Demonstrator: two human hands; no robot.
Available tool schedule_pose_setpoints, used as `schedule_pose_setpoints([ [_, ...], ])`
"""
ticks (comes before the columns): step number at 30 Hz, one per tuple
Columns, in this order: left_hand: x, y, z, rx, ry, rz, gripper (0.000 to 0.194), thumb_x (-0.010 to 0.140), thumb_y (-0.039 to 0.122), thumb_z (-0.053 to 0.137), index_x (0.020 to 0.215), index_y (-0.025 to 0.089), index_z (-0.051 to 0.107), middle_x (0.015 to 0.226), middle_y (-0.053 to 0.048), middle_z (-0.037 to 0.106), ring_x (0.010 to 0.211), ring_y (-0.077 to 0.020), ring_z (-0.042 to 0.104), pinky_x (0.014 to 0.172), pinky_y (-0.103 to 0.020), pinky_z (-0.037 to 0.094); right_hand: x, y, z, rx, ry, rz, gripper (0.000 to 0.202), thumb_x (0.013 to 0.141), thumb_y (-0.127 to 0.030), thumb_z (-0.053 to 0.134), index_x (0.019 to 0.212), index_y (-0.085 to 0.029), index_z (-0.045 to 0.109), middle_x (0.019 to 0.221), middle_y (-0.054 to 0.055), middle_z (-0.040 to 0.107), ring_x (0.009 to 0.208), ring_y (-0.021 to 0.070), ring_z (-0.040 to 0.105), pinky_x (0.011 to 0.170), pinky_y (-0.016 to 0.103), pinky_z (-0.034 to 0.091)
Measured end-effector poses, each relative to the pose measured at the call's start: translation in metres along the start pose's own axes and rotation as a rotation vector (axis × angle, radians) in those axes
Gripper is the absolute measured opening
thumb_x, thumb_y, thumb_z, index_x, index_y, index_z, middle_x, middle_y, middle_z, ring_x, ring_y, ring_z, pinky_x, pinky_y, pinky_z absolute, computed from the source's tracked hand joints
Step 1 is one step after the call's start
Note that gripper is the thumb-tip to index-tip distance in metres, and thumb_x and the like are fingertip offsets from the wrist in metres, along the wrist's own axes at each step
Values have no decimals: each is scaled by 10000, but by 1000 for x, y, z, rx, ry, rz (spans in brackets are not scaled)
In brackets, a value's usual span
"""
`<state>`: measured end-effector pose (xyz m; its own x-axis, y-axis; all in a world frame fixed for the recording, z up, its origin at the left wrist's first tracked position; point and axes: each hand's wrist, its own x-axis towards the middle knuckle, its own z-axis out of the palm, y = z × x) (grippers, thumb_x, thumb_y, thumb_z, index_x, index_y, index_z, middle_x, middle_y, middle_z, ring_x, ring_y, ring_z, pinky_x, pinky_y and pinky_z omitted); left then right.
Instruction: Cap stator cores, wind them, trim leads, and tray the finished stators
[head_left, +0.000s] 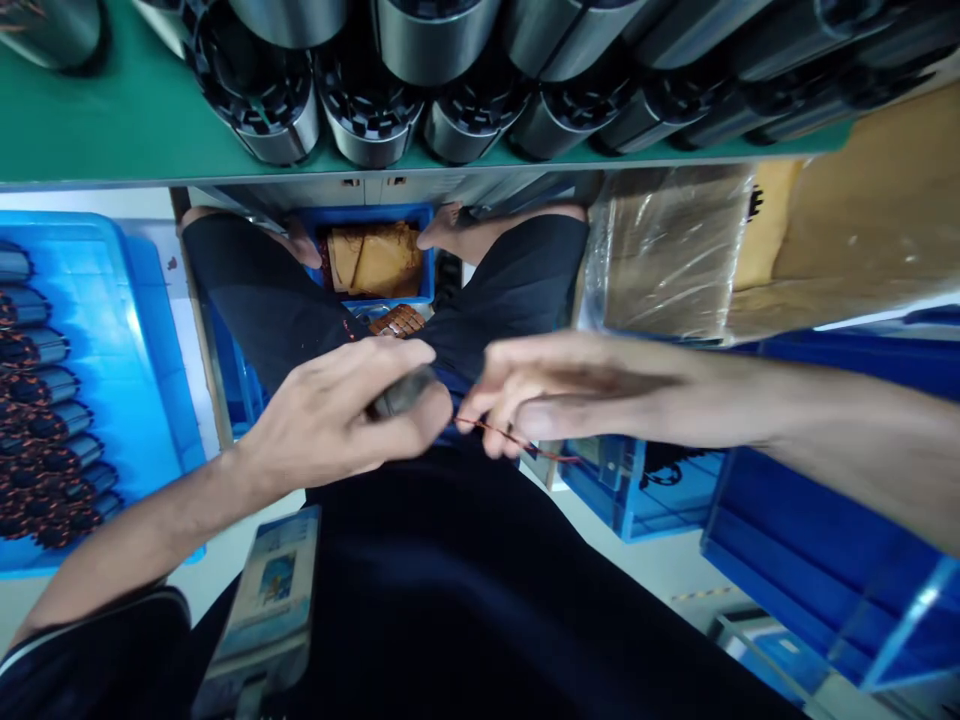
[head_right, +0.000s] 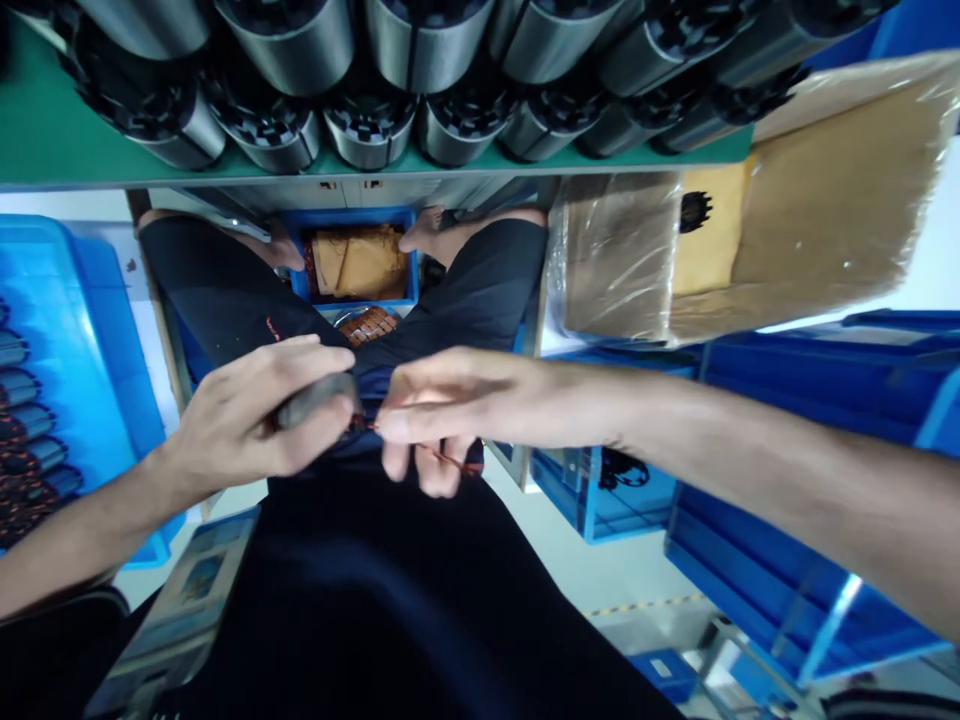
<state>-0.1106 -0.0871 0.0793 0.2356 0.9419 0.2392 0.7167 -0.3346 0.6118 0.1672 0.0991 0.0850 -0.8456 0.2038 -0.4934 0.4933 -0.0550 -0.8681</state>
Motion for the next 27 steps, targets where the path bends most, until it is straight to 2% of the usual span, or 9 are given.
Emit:
schedule_pose_setpoints([
  [4,-2,4,7,84,27,36,429,1032,108,820,1371,365,761,1407,-5,869,1230,-242,893,1271,-460,726,5,-2,15,125,-83,117,666,1097,-884,790,932,-253,651,771,-42,472,723,152,431,646,294,403],
  [9,-36,7,-1,-81,-59,-207,383,1064,365,828,1406,241,705,1274,-121,891,1076,-281,895,908,-364,748,29,1,3,125,-247,139,726,1149,-839,736,810,-262,456,749,-65,374,651,120,330,569,277,320],
  [13,-86,4,-1,-639,376,-825,436,1004,384,989,1329,244,734,1194,-80,869,981,-226,876,872,-313,744,52,0,-10,-312,132,-186,551,1278,-569,647,843,-265,500,725,-65,427,582,122,438,571,287,394],
  [15,-107,3,2,-903,733,-1136,553,943,460,1076,1316,237,734,1152,-77,868,903,-225,860,719,-294,746,72,-19,2,-616,263,-471,352,1284,-377,673,956,-257,632,749,-56,575,614,137,577,645,306,458],
  [17,-121,1,6,-1076,1007,-1292,666,865,555,1125,1280,224,723,1086,-69,866,834,-218,833,587,-266,715,103,-50,25,-869,326,-704,127,1270,-264,680,1164,-237,744,928,11,775,827,198,757,807,346,538],
  [19,-128,1,7,-1150,1107,-1319,690,846,607,1108,1261,200,736,1075,-84,873,833,-207,824,563,-242,703,147,-88,51,-1038,411,-816,172,1270,-261,653,1370,-198,778,1044,86,816,1020,290,787,931,417,555],
  [21,-132,2,4,-1206,1119,-1303,658,861,606,1051,1263,171,763,1104,-125,890,874,-224,842,563,-234,701,198,-124,69,-1135,515,-757,257,1264,-233,603,1447,-174,774,1208,163,819,1171,345,759,998,448,552],
  [24,-135,7,-1,-1349,1111,-1261,648,847,563,979,1316,156,794,1148,-179,908,983,-302,891,537,-247,691,270,-159,74,-1175,597,-615,292,1205,-122,533,1353,-124,785,1409,261,767,1339,410,696,1112,517,555],
  [27,-138,8,-1,-1445,1117,-1216,611,897,547,971,1348,174,798,1256,-210,918,1160,-364,915,612,-269,731,312,-171,64,-1201,557,-597,245,1171,-132,571,1203,-104,812,1355,290,750,1306,438,677,1103,567,570],
])
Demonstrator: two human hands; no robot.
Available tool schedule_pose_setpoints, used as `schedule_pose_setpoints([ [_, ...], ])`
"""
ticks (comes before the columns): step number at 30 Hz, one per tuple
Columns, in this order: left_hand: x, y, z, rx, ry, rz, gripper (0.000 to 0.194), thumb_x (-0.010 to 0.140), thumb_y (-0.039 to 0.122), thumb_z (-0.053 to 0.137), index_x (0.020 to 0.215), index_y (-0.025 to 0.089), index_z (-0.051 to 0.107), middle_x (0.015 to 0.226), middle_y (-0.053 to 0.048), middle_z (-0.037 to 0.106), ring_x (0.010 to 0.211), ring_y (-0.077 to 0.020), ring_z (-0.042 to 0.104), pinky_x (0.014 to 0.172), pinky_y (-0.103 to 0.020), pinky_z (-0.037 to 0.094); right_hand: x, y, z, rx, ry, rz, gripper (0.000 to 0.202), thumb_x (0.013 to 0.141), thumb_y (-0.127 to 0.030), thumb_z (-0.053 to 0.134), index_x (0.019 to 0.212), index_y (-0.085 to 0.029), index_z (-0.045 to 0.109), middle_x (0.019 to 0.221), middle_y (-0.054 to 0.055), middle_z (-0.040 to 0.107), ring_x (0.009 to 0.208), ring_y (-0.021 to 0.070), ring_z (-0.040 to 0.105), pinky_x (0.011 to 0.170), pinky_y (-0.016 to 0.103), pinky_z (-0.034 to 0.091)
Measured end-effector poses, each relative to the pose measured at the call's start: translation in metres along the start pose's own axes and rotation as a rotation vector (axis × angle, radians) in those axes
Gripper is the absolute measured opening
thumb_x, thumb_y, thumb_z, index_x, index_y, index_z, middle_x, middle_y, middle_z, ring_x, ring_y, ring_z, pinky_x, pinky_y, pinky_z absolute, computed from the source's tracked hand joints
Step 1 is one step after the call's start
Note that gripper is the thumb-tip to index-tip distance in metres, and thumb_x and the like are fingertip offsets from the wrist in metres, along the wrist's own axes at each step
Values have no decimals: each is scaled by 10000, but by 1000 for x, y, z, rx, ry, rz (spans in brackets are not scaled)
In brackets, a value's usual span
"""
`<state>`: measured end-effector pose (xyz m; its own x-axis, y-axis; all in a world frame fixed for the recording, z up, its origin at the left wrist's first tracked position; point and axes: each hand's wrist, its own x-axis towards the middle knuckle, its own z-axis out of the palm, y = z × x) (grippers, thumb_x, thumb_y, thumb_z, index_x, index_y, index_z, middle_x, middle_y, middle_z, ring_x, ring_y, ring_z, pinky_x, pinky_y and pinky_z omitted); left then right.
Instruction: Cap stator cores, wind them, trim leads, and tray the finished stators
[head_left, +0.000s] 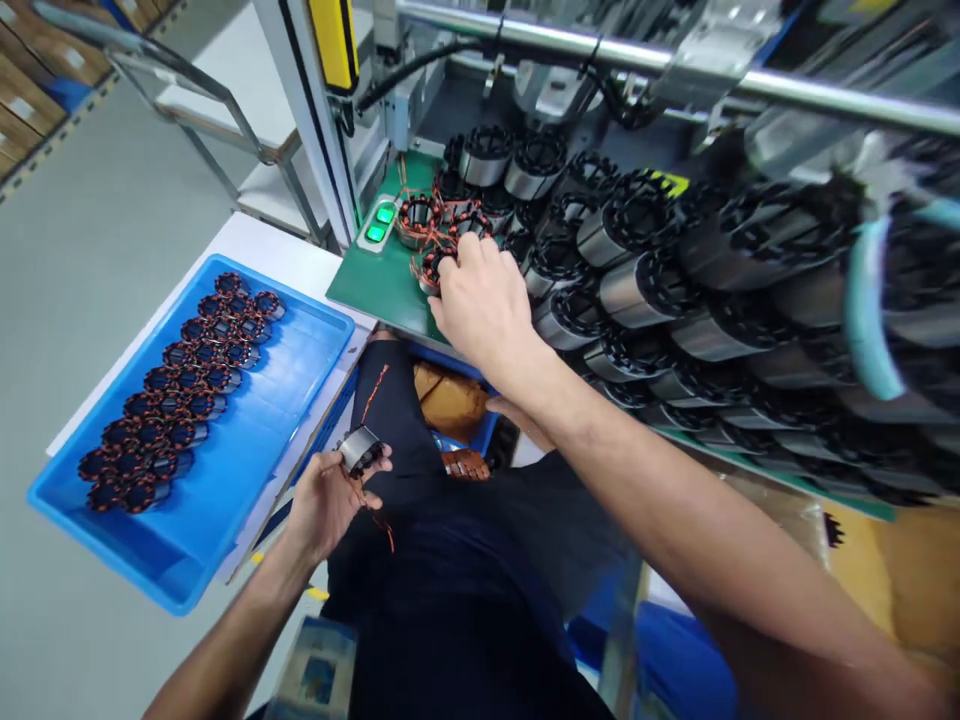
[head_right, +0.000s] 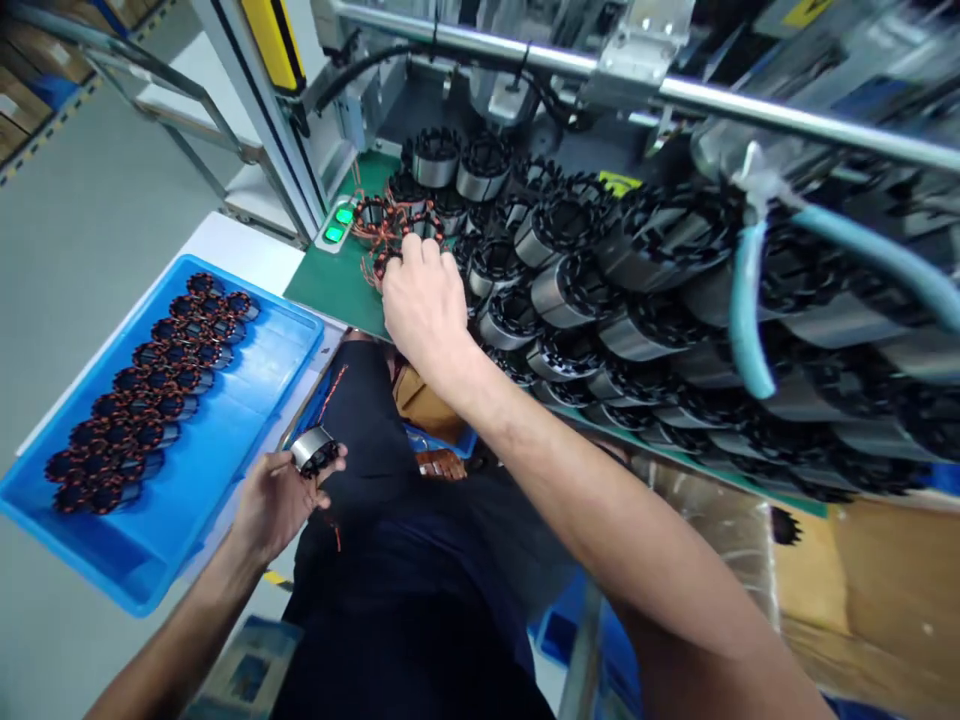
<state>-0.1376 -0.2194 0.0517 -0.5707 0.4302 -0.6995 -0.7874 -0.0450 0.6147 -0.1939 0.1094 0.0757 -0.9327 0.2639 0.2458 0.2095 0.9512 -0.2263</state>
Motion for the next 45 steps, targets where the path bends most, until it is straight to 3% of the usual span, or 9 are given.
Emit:
schedule_pose_setpoints([
  [5,15,-5,-2,52,22,188,694,997,649,975,1480,217,726,1556,-238,855,1549,-477,802,781,-385,803,-8,16,-15,3,88,-238,251,1238,-261,628,1098,-185,822,1201,199,738,1143,352,626,996,491,507],
  [11,38,30,5,536,24,614,626,1185,624,775,1656,276,553,1695,-205,781,1569,-393,792,1226,-546,724,-104,3,-44,398,321,-605,324,1250,-392,719,972,-242,794,854,10,515,840,223,402,805,407,297],
  [20,108,82,116,1413,74,1188,524,1108,442,787,1552,203,645,1648,-228,811,1707,-418,701,1498,-656,496,-269,-38,27,737,111,-228,367,1083,-439,956,897,-224,725,883,-1,576,795,192,517,732,376,433],
  [26,145,85,145,1568,28,1120,602,1172,446,726,1672,139,591,1802,-275,709,1853,-413,540,1569,-696,364,-315,-32,26,743,92,-20,396,994,-301,1001,880,-239,627,880,-8,587,783,200,613,686,340,525],
  [31,92,78,114,1472,-7,1255,931,1078,645,927,1805,211,539,1901,-274,605,1873,-493,482,1541,-749,383,-316,5,8,746,85,82,248,1071,-190,895,988,-238,667,944,25,630,852,222,650,709,335,554],
  [35,38,50,100,1283,-614,613,1062,961,672,1072,1819,299,569,1732,-214,765,1564,-434,814,1294,-565,694,-286,38,-26,606,-12,-51,140,1158,-214,825,1067,-221,718,1016,52,664,912,223,623,790,349,550],
  [37,26,31,106,1151,-806,349,1260,827,654,1175,1847,284,536,1748,-236,747,1538,-448,828,1267,-554,722,-265,46,-43,549,-59,-182,158,1147,-225,857,1046,-217,736,1010,51,671,915,227,604,811,373,525],
  [42,24,2,133,1016,-730,514,1041,761,519,1241,1603,240,697,1545,-171,835,1432,-382,861,1274,-504,720,-234,45,-73,576,9,-288,96,1143,-218,851,1236,-229,827,1194,100,793,1121,280,708,991,447,610],
  [45,21,6,143,950,-673,619,1044,744,548,1252,1591,256,716,1555,-149,825,1422,-357,860,1255,-468,733,-241,42,-88,732,63,-117,532,1171,-277,834,1680,-226,687,1604,208,759,1504,363,729,1239,565,675],
])
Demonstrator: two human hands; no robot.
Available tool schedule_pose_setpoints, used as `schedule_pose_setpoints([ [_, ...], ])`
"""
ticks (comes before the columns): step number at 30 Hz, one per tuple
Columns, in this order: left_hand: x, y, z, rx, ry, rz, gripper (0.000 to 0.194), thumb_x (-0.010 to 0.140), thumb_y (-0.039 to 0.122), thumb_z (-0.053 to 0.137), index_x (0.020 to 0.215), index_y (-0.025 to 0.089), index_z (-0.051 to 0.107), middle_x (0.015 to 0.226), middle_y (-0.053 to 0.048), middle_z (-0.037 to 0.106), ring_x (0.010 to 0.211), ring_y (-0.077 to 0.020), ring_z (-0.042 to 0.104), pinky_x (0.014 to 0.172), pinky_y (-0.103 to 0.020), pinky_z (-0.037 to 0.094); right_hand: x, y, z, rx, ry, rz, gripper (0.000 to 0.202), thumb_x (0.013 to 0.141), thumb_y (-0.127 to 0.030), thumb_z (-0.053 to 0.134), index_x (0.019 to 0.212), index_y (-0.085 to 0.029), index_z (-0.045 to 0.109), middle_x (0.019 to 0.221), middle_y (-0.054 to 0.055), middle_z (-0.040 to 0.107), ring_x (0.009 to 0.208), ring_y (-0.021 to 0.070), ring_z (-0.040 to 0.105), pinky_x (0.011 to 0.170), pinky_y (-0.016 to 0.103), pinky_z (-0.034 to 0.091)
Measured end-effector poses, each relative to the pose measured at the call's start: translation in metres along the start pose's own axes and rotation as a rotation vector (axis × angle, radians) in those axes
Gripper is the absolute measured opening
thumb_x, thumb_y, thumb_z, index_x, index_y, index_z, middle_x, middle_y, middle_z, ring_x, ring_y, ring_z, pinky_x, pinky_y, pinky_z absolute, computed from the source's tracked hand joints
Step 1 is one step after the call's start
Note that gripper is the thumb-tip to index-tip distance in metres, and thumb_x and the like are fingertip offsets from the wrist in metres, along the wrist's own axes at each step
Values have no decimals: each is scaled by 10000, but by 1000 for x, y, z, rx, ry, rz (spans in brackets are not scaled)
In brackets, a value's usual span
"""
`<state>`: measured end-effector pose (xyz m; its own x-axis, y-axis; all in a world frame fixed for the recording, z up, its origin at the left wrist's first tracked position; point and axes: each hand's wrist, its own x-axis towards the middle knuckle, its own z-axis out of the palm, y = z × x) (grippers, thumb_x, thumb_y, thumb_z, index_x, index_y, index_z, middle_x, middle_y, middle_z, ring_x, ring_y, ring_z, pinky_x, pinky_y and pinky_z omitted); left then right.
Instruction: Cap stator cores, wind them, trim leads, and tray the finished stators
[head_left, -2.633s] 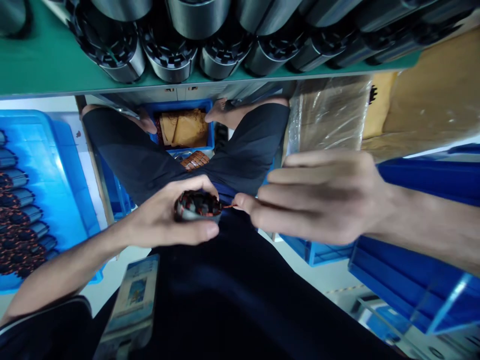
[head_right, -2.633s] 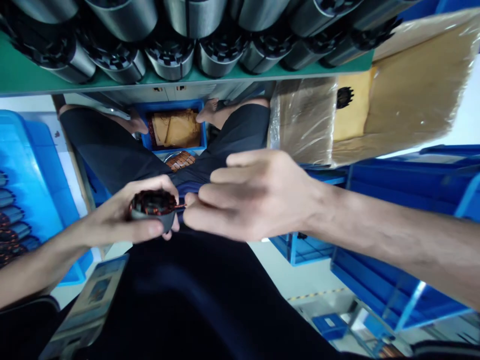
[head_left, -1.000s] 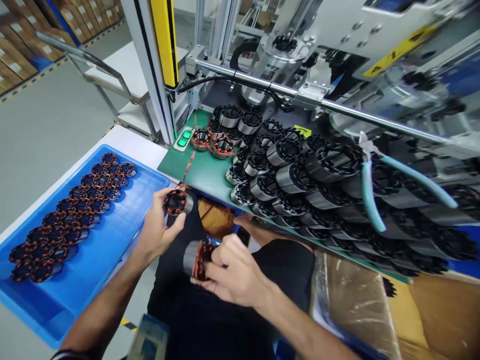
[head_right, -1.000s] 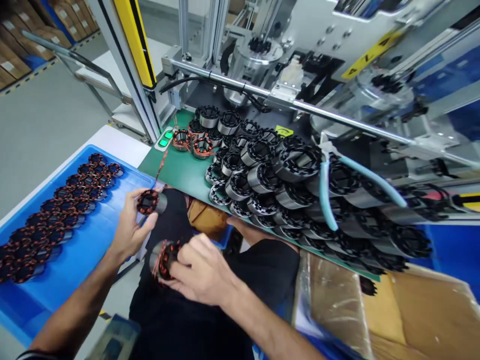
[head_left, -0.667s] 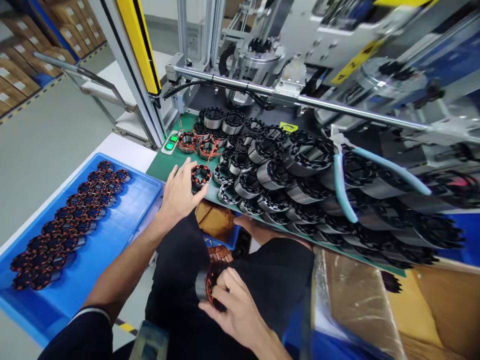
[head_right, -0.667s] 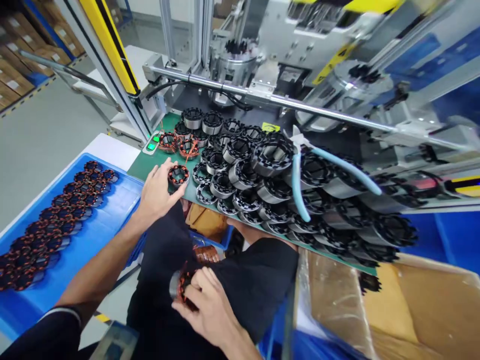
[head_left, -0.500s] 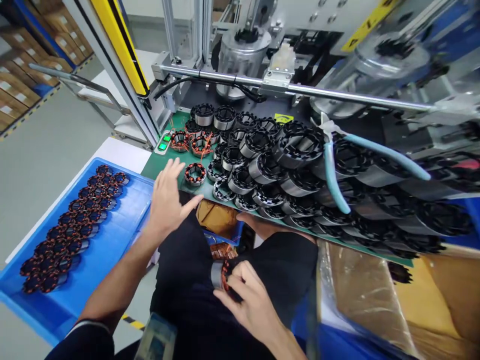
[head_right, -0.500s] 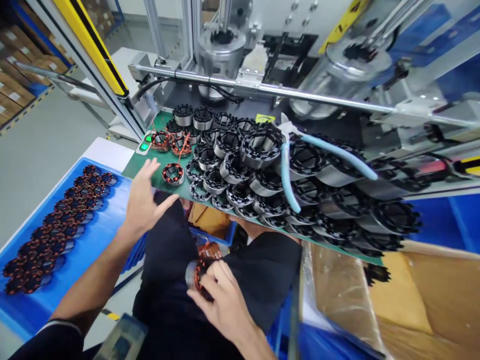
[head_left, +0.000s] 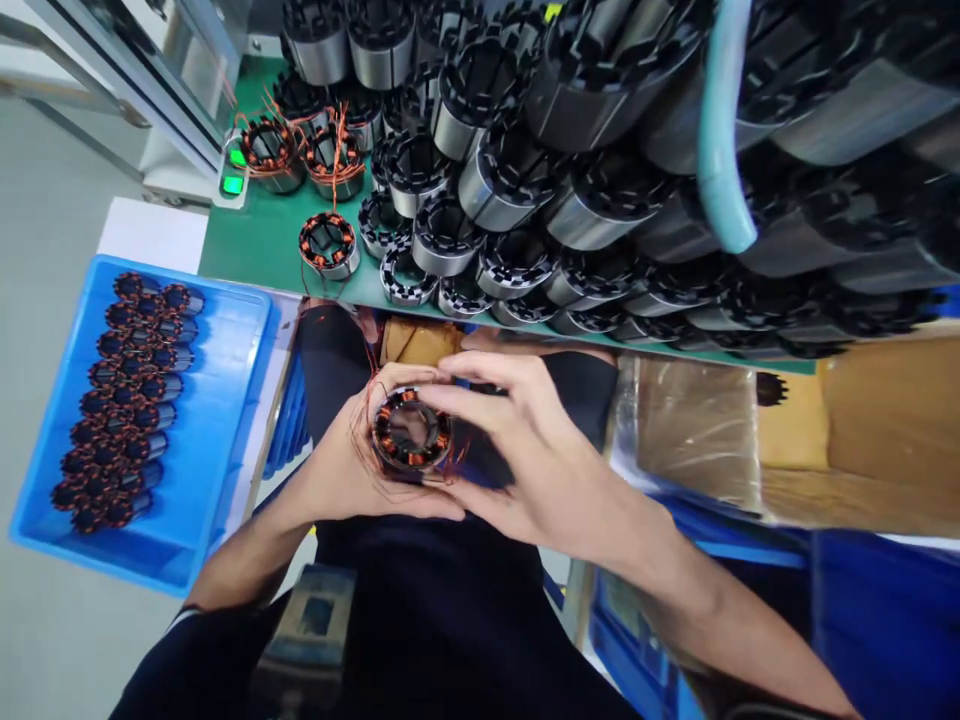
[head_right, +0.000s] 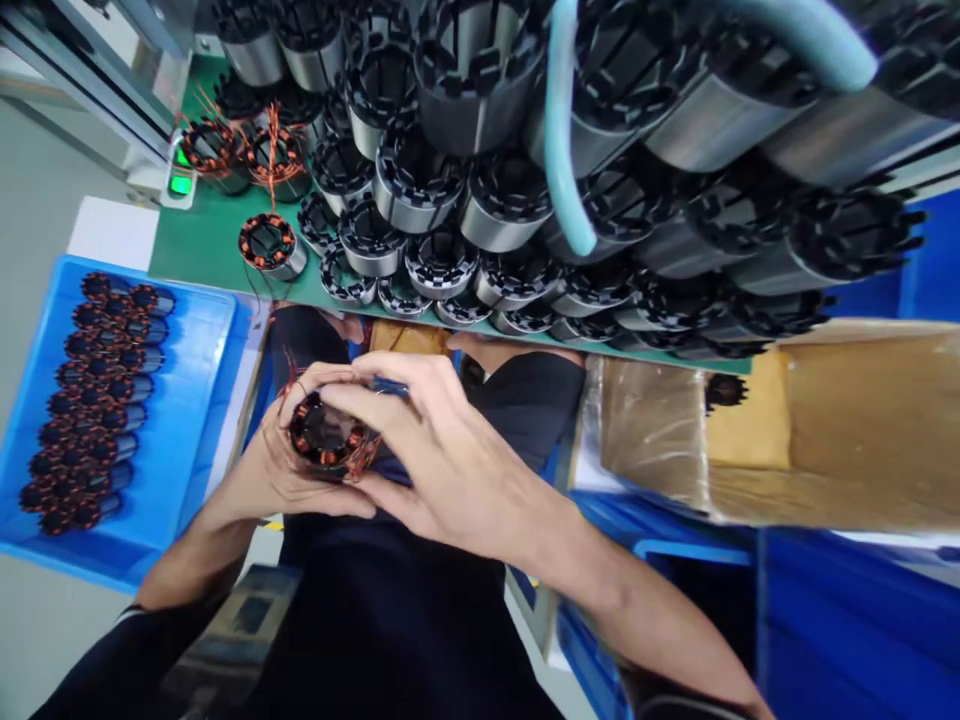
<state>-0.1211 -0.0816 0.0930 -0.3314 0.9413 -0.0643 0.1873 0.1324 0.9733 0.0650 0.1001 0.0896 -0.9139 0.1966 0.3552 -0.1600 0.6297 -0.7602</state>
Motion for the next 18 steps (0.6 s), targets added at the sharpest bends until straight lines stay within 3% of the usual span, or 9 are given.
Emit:
schedule_pose_setpoints([
  [2,1,7,-3,11,17,-6,1088,789,532,1231,1688,272,677,1586,-156,811,1367,-346,875,1197,-465,764,-8,-8,-4,65,6,113,651,1199,-263,797,1807,-225,568,1674,217,749,1570,348,743,1300,543,690],
  [6,1,14,-1,0,-11,-50,1093,928,419,1133,1846,303,553,1420,-114,855,1107,-270,904,1034,-408,804,-25,-20,-3,81,108,218,513,1211,-100,742,1688,-273,668,1396,99,888,1235,216,894,1154,340,749],
  [9,1,13,4,-52,-37,-64,1065,991,378,1066,1894,300,507,1451,-129,856,1176,-285,909,1059,-410,805,-35,-24,-1,21,173,187,461,1178,-130,841,1610,-226,715,1374,112,899,1232,219,894,1175,334,740],
  [12,2,14,8,-88,-54,-35,1034,1027,316,1025,1913,342,492,1556,-142,847,1330,-317,894,1077,-414,806,-41,-25,-1,-87,154,142,491,1134,-142,904,1594,-141,733,1398,167,892,1262,258,885,1213,378,728],
  [15,4,20,10,-81,-38,10,951,1039,292,1014,1872,360,560,1636,-143,821,1377,-315,883,1072,-406,802,-46,-25,-4,-238,182,64,492,1077,-20,894,1549,-93,777,1226,158,903,1086,263,874,1080,397,740],
  [18,5,27,11,26,26,2,752,987,296,1056,1670,309,742,1447,-97,887,1218,-271,914,1051,-387,790,-52,-20,-12,-275,153,11,449,1070,18,858,1504,-89,812,1077,125,869,915,248,808,875,405,697],
])
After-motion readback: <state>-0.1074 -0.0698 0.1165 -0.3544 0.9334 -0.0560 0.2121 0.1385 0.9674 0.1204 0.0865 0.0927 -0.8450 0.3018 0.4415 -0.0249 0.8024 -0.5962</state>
